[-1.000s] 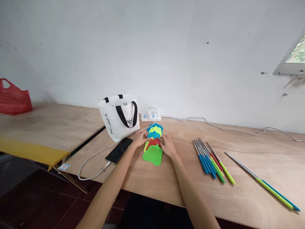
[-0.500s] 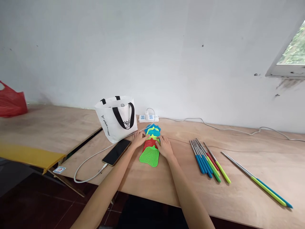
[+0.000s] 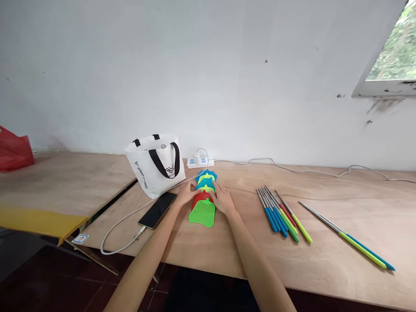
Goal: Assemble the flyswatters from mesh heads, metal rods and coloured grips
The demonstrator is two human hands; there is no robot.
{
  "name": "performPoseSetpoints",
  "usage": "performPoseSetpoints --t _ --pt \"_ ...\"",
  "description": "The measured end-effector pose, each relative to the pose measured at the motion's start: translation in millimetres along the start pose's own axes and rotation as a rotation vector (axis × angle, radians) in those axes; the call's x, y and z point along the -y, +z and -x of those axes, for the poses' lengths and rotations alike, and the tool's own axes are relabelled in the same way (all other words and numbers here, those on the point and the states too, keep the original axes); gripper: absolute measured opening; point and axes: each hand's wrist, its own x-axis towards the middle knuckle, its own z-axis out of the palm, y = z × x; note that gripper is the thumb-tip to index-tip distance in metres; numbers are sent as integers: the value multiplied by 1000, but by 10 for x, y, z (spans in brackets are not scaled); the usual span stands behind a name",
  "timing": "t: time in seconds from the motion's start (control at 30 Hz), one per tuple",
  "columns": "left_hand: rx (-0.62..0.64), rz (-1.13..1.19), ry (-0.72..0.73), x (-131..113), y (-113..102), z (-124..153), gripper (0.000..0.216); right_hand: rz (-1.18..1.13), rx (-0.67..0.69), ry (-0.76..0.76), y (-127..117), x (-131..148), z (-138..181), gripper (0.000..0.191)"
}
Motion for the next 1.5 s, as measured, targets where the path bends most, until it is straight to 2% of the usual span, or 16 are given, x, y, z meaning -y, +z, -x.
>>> performPoseSetpoints --t 0.27,0.47,0.9,1.1,1.17,1.23,1.3,1.4,1.5 --pt "4 18 -7 20 -23 47 40 -38 40 -80 -41 -11 -23 50" --pt "53 -25 -11 -10 -62 71 37 -65 43 -131 -60 -12 -49 48" --pt "31 -137 -22 -204 -66 133 40 -86 2 -106 -63 -41 -25 37" --pt "84 -82 -4 -235 -215 306 52 -129 -24 -105 -190 -15 132 45" --pt "161 -58 28 -191 -255 437 64 -125 14 -133 -265 -17 272 52" --pt "243 -78 93 -149 -268 560 87 -71 88 -171 -324 -13 410 64" --pt "277 -121 137 -132 -261 640 98 17 165 -184 -358 2 505 70" --pt "249 -145 149 -155 -246 670 88 92 228 -142 -373 40 536 66" --pt "187 -121 144 -183 -216 634 81 79 235 -80 -336 83 482 68"
